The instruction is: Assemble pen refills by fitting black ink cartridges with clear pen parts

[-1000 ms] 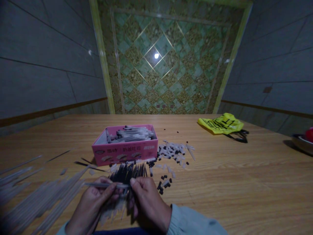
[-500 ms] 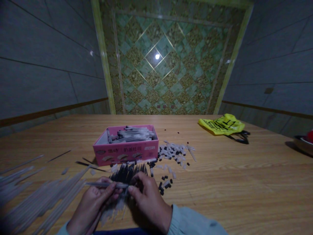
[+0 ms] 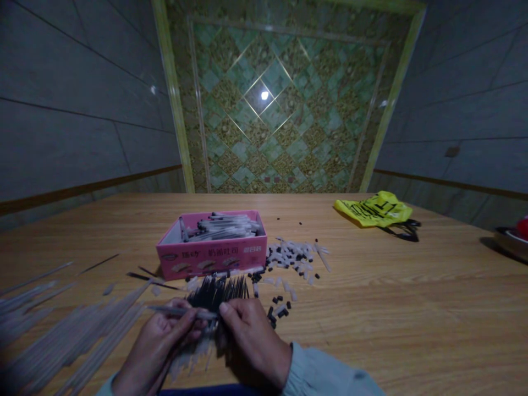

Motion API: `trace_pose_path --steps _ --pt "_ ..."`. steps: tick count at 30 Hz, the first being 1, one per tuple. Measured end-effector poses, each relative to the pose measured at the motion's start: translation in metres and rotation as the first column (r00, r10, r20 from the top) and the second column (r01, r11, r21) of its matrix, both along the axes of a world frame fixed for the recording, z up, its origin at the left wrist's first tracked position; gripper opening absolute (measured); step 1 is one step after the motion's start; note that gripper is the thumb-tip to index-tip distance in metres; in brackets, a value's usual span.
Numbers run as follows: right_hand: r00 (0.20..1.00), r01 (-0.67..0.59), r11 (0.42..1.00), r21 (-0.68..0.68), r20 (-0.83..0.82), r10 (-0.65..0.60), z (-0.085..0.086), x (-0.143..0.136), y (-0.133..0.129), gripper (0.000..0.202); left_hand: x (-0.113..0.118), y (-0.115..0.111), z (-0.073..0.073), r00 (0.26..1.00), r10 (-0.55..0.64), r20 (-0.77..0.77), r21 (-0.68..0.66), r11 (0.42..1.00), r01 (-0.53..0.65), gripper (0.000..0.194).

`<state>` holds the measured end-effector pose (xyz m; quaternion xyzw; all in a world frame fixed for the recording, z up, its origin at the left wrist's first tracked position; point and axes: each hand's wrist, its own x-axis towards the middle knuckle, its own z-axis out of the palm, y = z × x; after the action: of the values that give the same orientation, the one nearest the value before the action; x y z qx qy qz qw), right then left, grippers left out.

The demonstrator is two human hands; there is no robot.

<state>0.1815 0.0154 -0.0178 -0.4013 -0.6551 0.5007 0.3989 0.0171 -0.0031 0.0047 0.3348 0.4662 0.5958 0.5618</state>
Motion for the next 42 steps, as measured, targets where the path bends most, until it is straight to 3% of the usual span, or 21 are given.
trace_pose_path --steps 4,7,11,15,18,24,28,33,36,42 --pt "0.975 0.164 0.967 0.195 0.119 -0.189 0.011 0.020 0.023 0.042 -0.001 0.001 0.000 1.000 -0.004 0.017 -0.010 1.000 0.005 0.041" --pt "0.854 0.246 0.900 0.358 0.358 -0.376 0.019 0.039 0.036 0.024 -0.004 0.002 0.000 0.999 -0.046 0.016 -0.024 0.999 0.047 0.042" --pt "0.606 0.136 0.851 0.507 0.637 -0.476 0.024 0.053 0.038 0.014 -0.006 0.003 -0.001 0.998 -0.063 0.016 -0.036 0.997 0.064 0.044" --pt "0.504 0.048 0.863 0.502 0.734 -0.455 0.025 0.053 0.033 0.021 -0.004 0.001 0.000 0.999 -0.032 0.008 -0.026 0.999 0.032 0.043" --pt "0.468 0.015 0.871 0.491 0.767 -0.440 0.024 0.049 0.030 0.021 -0.002 0.000 0.001 1.000 -0.020 0.013 -0.025 0.999 0.020 0.043" --pt "0.475 0.023 0.821 0.570 0.716 -0.511 0.027 0.044 0.027 0.022 -0.001 0.000 -0.002 1.000 0.015 0.019 -0.019 1.000 -0.015 0.044" --pt "0.459 0.013 0.825 0.565 0.730 -0.507 0.028 0.049 0.031 0.022 -0.006 0.002 -0.003 0.998 -0.056 0.006 -0.070 0.996 0.056 0.042" --pt "0.323 0.058 0.791 0.608 0.739 -0.592 0.029 0.067 0.044 0.028 -0.013 0.004 -0.007 0.992 -0.116 0.042 -0.037 0.992 0.117 0.039" --pt "0.252 0.072 0.797 0.599 0.763 -0.596 0.027 0.075 0.050 0.019 -0.014 0.004 -0.009 0.987 -0.138 0.078 -0.028 0.990 0.140 0.037" --pt "0.288 0.045 0.814 0.579 0.773 -0.566 0.015 0.074 0.053 0.015 -0.012 0.001 -0.005 0.985 -0.158 0.070 -0.061 0.985 0.162 0.044"
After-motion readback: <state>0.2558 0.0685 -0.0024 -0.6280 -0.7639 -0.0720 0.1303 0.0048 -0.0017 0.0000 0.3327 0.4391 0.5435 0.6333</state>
